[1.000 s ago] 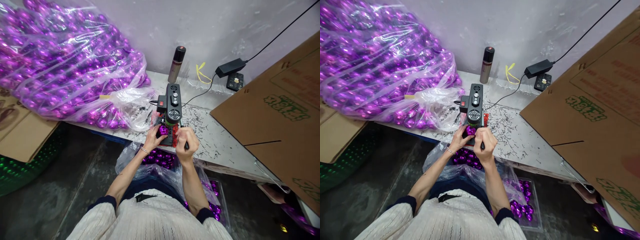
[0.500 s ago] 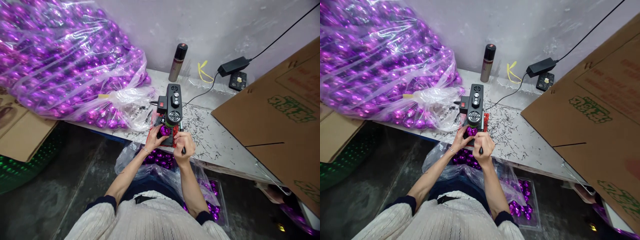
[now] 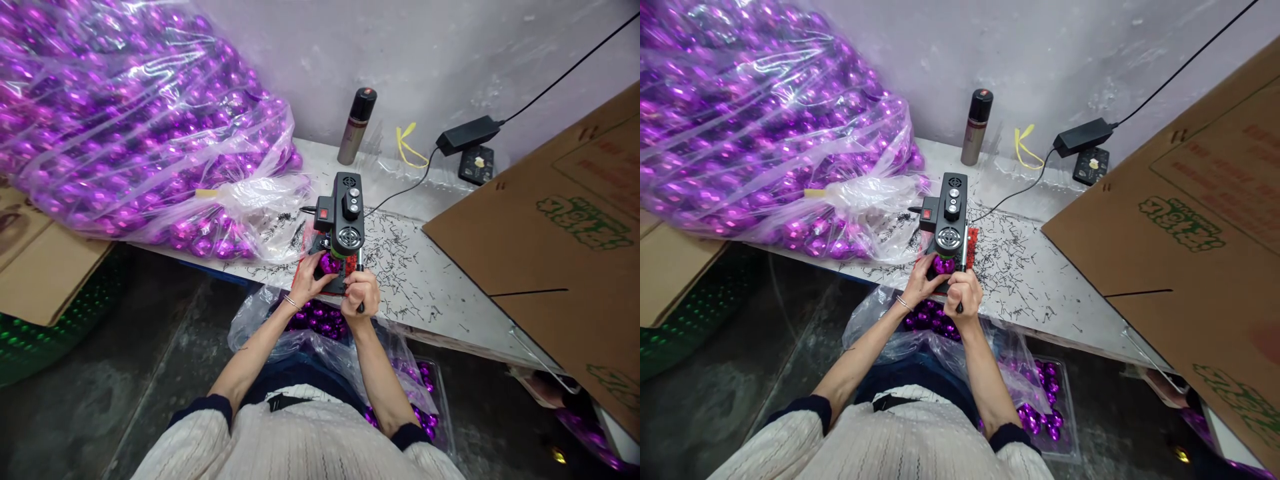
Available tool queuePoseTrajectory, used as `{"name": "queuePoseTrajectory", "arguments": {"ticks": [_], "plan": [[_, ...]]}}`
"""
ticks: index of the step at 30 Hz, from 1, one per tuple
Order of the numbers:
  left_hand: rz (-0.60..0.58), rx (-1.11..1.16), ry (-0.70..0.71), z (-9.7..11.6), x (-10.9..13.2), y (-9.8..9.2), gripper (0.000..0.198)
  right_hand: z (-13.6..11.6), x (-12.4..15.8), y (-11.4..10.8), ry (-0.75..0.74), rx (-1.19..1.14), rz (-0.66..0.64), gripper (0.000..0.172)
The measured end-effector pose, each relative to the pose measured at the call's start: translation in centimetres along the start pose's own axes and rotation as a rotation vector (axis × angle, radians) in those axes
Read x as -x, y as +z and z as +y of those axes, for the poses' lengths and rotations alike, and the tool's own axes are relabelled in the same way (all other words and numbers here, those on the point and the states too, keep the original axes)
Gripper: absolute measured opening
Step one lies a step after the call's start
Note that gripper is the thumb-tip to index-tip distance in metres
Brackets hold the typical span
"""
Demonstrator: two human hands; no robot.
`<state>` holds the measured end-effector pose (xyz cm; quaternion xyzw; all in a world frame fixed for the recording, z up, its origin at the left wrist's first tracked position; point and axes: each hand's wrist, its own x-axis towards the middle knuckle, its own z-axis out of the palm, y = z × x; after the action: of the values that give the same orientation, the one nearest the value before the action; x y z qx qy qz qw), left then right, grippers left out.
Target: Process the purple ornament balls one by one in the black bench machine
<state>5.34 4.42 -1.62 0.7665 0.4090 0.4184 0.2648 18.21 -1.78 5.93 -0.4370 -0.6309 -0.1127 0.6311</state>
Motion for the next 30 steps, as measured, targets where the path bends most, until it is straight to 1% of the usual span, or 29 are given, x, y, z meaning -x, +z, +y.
{"name": "queuePoseTrajectory", "arguments": {"ticks": [6,12,15,18,20,21,24,25,27,29,30], "plan": [[0.006,-0.010,-0.007,0.1,-0.1,0.1,0.061,0.5,0.7,0.3,0.020,-0.033,0.016,0.028],[-0.002,-0.018,-0.004,0.1,-0.4,-0.1,0.059,0.5,0.8,0.4,0.063,-0.091,0.023,0.027],[0.002,-0.006,0.015,0.1,-0.5,-0.1,0.058,0.6,1.0,0.5,0.037,-0.078,0.020,0.027],[0.012,0.000,0.028,0.1,-0.5,0.0,0.056,0.6,0.9,0.5,-0.033,-0.020,-0.012,0.028],[0.018,0.000,0.026,0.0,-0.6,0.1,0.056,0.1,0.2,0.5,-0.047,-0.005,-0.009,0.031],[0.020,0.003,0.023,-0.1,-0.7,0.1,0.057,-0.2,-0.5,0.4,-0.027,-0.014,0.005,0.031],[0.022,0.015,0.011,0.0,-0.8,0.3,0.059,-1.9,-3.4,-0.1,0.112,-0.043,0.053,0.032],[0.027,0.019,0.006,0.1,-0.6,0.4,0.060,-2.4,-4.4,-0.3,0.161,-0.044,0.044,0.033],[0.054,0.019,0.006,0.6,0.3,0.3,0.061,-3.4,-6.2,-0.7,0.243,-0.044,0.011,0.034],[0.073,0.001,0.031,1.4,2.1,0.0,0.063,-3.8,-7.2,-1.0,0.263,-0.040,-0.019,0.035],[0.060,-0.016,0.056,1.8,3.3,-0.3,0.063,-3.9,-7.2,-1.1,0.257,-0.038,-0.031,0.035]]}}
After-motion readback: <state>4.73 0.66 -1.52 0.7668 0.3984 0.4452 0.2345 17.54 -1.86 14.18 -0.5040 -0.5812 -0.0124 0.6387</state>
